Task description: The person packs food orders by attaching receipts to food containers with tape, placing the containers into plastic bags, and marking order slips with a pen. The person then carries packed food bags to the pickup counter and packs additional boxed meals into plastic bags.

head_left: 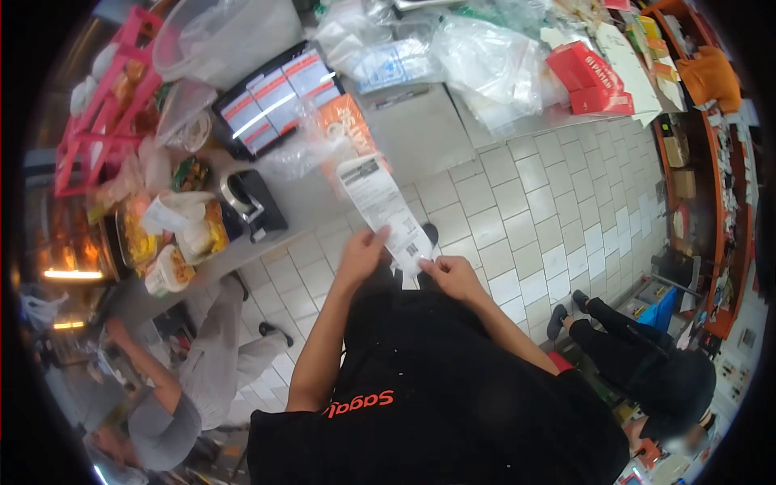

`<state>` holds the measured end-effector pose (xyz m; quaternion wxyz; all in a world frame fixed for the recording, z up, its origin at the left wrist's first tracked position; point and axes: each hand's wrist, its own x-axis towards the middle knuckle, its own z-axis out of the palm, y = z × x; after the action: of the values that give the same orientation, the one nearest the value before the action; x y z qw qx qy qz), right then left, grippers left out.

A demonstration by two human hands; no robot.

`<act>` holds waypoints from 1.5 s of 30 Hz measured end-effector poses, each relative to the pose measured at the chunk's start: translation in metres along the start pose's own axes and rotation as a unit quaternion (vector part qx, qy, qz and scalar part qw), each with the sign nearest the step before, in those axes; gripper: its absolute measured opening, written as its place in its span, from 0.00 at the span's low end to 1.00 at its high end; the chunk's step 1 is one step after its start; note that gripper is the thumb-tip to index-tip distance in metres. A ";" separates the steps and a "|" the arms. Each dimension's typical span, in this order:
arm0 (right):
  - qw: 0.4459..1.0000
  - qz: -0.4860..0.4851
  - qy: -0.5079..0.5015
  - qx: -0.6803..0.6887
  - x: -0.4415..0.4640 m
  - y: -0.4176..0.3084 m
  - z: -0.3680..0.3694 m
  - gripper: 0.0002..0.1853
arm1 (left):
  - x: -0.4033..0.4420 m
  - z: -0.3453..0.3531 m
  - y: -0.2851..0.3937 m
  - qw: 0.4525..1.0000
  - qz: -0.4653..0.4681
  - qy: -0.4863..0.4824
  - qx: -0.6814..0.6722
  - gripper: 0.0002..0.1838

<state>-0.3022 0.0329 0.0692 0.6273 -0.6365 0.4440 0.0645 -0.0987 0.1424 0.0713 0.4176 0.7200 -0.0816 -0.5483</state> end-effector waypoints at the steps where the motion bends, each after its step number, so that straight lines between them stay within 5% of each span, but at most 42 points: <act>1: 1.000 0.001 0.008 -0.010 0.000 0.001 0.003 0.25 | 0.003 -0.020 0.006 0.985 0.060 0.147 0.065 0.17; 2: 0.999 0.002 0.025 -0.020 0.002 0.007 0.005 0.25 | 0.007 -0.038 0.013 0.942 0.125 0.285 0.123 0.16; 4: 0.997 0.010 0.061 -0.042 0.005 0.011 0.004 0.26 | 0.030 -0.066 0.049 0.821 0.269 0.410 0.291 0.19; 6: 0.996 0.027 0.064 -0.054 0.010 0.020 0.012 0.28 | 0.066 -0.071 0.083 0.690 0.406 0.461 0.382 0.29; 7: 0.996 0.033 0.056 -0.055 0.018 0.028 0.017 0.29 | 0.092 -0.077 0.094 0.676 0.455 0.406 0.414 0.36; 8: 0.997 0.019 0.044 -0.063 0.024 0.031 0.020 0.30 | 0.086 -0.062 0.116 0.732 0.412 0.402 0.365 0.38; 9: 0.997 0.007 0.026 -0.074 0.029 0.035 0.023 0.31 | 0.129 -0.075 0.100 0.713 0.425 0.371 0.416 0.36; 10: 0.997 -0.015 0.046 -0.056 0.039 0.053 0.034 0.32 | 0.170 -0.088 0.084 0.737 0.500 0.295 0.347 0.29; 12: 0.997 -0.030 0.055 -0.050 0.050 0.061 0.044 0.33 | 0.142 -0.085 0.122 0.840 0.439 0.136 0.290 0.21; 16: 0.996 -0.017 0.054 -0.062 0.055 0.038 0.042 0.28 | 0.135 -0.078 0.147 0.885 0.432 0.054 0.166 0.15; 18: 0.984 -0.119 0.118 -0.053 0.071 0.023 0.038 0.25 | 0.065 -0.047 0.162 0.900 0.431 -0.036 0.060 0.14; 21: 0.951 -0.281 0.122 -0.046 0.052 -0.043 0.003 0.16 | 0.042 -0.018 0.169 0.934 0.294 -0.182 0.093 0.14; 23: 0.931 -0.301 0.131 -0.157 0.039 -0.069 -0.025 0.14 | 0.023 0.005 0.188 0.940 0.274 -0.202 0.028 0.13; 24: 0.897 -0.414 0.133 -0.076 0.049 -0.054 -0.031 0.15 | 0.020 0.018 0.198 0.941 0.264 -0.210 -0.005 0.13; 27: 0.880 -0.439 0.182 -0.011 0.025 -0.067 -0.072 0.14 | 0.026 0.057 0.216 0.951 0.244 -0.185 -0.053 0.13; 31: 0.920 -0.279 0.274 -0.009 0.026 -0.042 -0.151 0.21 | 0.027 0.129 0.249 0.963 0.196 -0.173 -0.058 0.18; 36: 0.880 -0.388 0.177 0.211 0.052 0.041 -0.293 0.23 | 0.068 0.264 0.263 0.950 -0.004 -0.293 -0.111 0.18; 38: 0.935 -0.307 0.169 0.057 0.036 0.075 -0.374 0.21 | 0.059 0.343 0.288 0.969 0.096 -0.226 -0.013 0.17; 39: 0.939 -0.264 0.164 0.148 0.018 0.088 -0.417 0.19 | 0.055 0.383 0.300 0.969 0.146 -0.196 0.035 0.17; 43: 0.882 -0.210 0.294 0.301 -0.050 0.130 -0.544 0.18 | 0.081 0.520 0.319 0.753 0.515 -0.309 0.268 0.17; 45: 0.913 -0.258 0.223 0.224 -0.079 0.122 -0.580 0.21 | 0.075 0.591 0.327 0.698 0.528 -0.349 0.335 0.19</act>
<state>-0.7038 -0.4029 0.1485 0.6331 -0.5696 0.3954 -0.3442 -0.4653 -0.4121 0.2137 0.3116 0.4080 -0.7664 -0.3861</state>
